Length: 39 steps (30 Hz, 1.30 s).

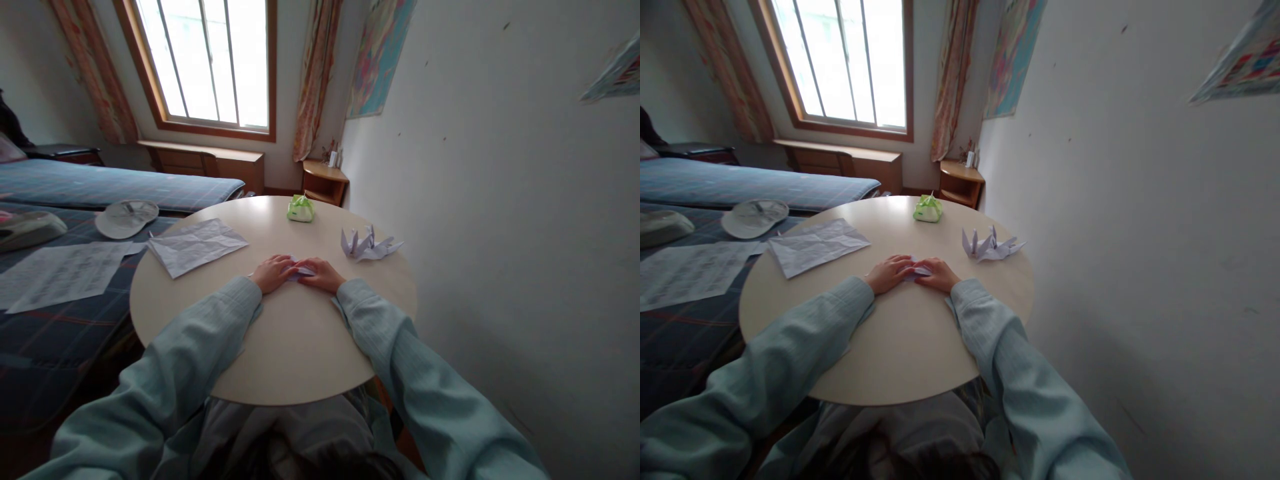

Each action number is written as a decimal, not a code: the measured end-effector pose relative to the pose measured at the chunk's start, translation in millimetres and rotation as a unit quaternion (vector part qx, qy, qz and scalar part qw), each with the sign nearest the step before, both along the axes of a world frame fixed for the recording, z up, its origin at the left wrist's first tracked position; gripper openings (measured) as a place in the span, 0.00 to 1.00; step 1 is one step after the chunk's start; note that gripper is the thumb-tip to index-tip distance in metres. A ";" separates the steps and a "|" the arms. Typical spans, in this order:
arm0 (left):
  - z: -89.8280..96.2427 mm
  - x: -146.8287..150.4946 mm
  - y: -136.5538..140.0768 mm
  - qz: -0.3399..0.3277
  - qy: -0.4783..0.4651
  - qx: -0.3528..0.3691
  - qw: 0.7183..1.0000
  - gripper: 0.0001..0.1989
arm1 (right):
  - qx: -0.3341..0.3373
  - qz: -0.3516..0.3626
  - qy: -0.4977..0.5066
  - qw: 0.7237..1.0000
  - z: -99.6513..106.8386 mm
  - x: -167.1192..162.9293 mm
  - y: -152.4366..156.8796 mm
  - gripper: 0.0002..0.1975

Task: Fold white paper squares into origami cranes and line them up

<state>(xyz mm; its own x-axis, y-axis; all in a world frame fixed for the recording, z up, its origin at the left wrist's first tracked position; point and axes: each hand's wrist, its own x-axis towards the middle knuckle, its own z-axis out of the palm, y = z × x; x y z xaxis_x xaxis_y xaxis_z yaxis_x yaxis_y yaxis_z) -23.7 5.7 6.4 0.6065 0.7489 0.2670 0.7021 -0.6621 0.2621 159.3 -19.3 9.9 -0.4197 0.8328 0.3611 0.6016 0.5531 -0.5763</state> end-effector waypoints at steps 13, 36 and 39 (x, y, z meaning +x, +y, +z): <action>0.3 0.9 -0.9 0.000 0.006 0.001 1.000 0.25 | 0.005 0.005 -0.002 1.000 -0.4 0.6 0.5 0.17; 1.1 -1.7 -3.1 -0.017 0.005 0.022 1.000 0.28 | -0.034 -0.025 0.033 0.999 -5.7 1.3 6.3 0.13; 1.0 -1.7 -2.6 -0.018 0.003 0.024 1.000 0.27 | -0.034 -0.024 0.033 0.999 -5.6 1.4 6.3 0.13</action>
